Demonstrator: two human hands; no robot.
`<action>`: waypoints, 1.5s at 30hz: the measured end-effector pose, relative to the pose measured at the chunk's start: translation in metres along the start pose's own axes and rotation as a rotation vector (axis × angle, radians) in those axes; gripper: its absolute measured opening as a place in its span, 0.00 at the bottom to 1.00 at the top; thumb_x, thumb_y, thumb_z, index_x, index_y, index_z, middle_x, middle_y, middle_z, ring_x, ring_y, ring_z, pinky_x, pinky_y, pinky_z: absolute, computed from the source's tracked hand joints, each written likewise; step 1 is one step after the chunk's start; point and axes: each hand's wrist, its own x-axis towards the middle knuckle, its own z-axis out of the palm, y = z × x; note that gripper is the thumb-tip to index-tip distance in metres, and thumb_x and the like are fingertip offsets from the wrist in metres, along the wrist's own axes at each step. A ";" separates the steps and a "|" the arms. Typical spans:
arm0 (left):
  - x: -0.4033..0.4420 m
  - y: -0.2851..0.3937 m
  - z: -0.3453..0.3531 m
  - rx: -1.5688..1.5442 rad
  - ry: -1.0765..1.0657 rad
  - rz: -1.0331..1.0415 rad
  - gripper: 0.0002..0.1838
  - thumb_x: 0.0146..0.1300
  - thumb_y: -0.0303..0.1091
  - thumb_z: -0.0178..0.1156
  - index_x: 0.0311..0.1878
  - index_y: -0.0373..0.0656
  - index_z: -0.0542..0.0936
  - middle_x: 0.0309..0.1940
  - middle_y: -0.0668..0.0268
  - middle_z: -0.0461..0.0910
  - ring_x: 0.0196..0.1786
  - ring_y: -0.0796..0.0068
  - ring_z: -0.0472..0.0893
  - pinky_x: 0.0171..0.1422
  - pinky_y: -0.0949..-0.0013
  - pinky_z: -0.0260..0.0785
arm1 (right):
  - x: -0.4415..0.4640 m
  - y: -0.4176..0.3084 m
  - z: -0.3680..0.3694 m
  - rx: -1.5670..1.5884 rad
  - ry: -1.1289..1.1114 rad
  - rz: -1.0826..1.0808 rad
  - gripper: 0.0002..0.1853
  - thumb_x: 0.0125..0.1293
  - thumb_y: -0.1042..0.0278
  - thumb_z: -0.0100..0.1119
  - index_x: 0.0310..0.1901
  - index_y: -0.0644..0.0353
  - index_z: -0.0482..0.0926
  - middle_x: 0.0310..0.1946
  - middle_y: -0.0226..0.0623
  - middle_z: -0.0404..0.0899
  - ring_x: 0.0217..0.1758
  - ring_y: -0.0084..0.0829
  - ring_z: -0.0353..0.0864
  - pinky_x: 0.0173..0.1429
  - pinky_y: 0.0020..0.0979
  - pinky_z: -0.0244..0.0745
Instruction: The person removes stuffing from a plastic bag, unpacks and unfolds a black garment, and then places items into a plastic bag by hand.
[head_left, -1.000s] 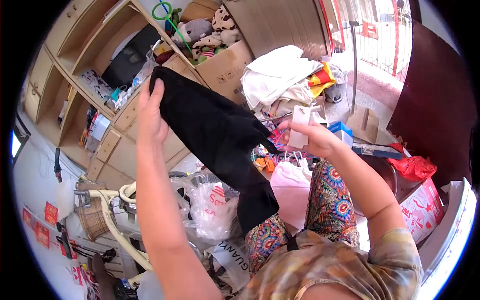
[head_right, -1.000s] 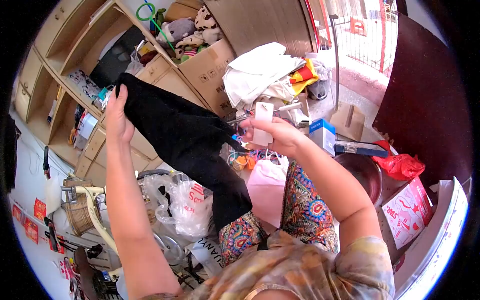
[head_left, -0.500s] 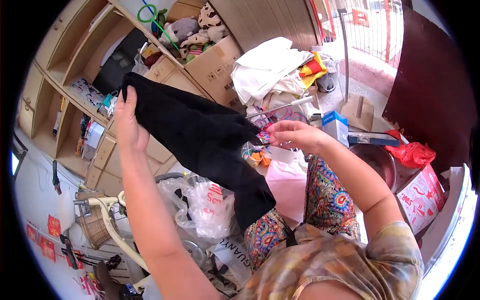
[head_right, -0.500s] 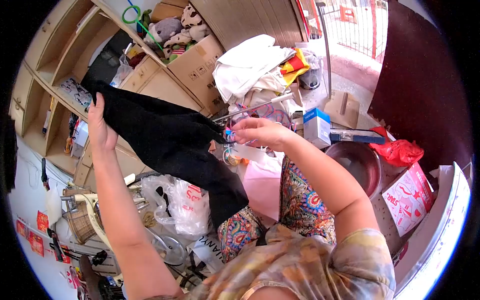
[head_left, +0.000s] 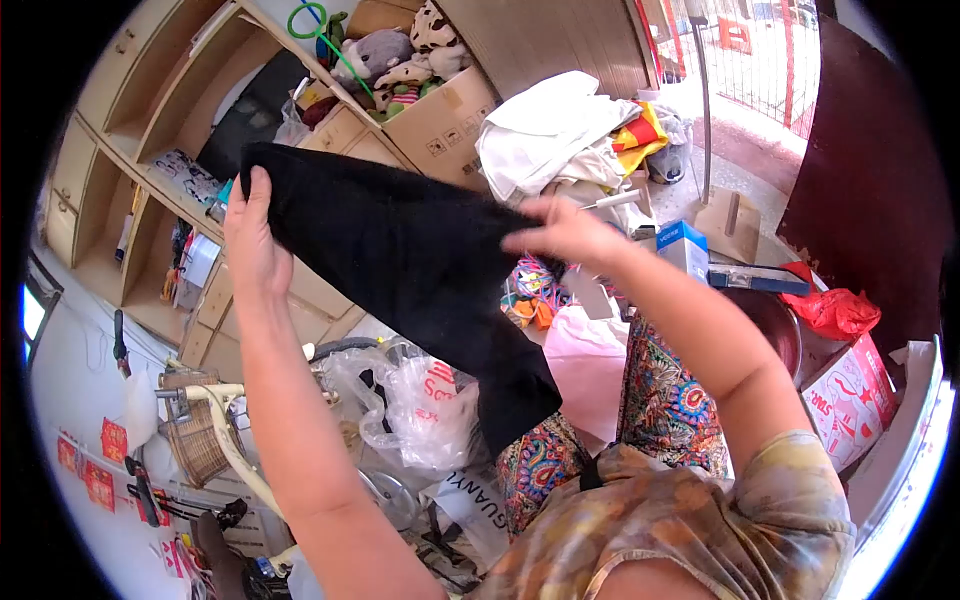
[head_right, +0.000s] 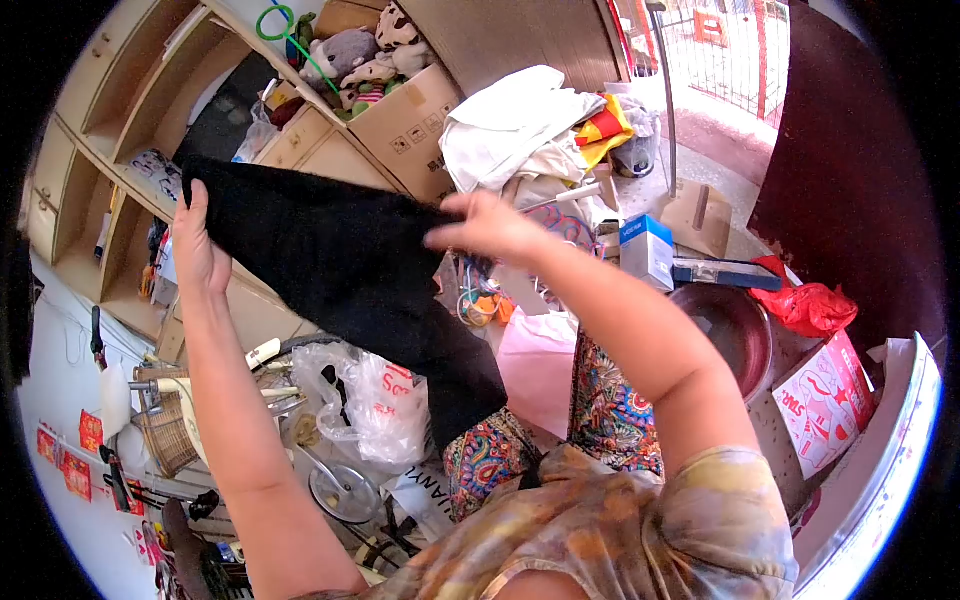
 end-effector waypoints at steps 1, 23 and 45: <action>-0.001 0.001 -0.009 0.000 0.006 0.002 0.11 0.61 0.34 0.51 0.44 0.39 0.72 0.39 0.68 0.76 0.41 0.77 0.75 0.47 0.75 0.67 | 0.001 -0.015 -0.015 -0.087 0.059 0.022 0.13 0.52 0.73 0.57 0.41 0.64 0.75 0.32 0.27 0.77 0.33 0.16 0.73 0.42 0.19 0.68; -0.019 -0.004 -0.027 0.598 0.060 -0.219 0.12 0.60 0.40 0.50 0.41 0.44 0.73 0.21 0.78 0.69 0.19 0.90 0.66 0.23 0.82 0.67 | 0.016 -0.132 -0.085 -0.696 0.459 -0.284 0.13 0.60 0.71 0.48 0.46 0.61 0.71 0.35 0.34 0.75 0.39 0.26 0.72 0.45 0.23 0.65; -0.028 0.006 0.018 1.029 -0.234 0.173 0.18 0.60 0.22 0.41 0.54 0.47 0.65 0.46 0.68 0.69 0.22 0.87 0.66 0.28 0.83 0.68 | 0.043 -0.130 -0.102 -0.599 0.513 -0.047 0.08 0.52 0.74 0.48 0.33 0.66 0.74 0.19 0.42 0.75 0.15 0.30 0.73 0.17 0.30 0.66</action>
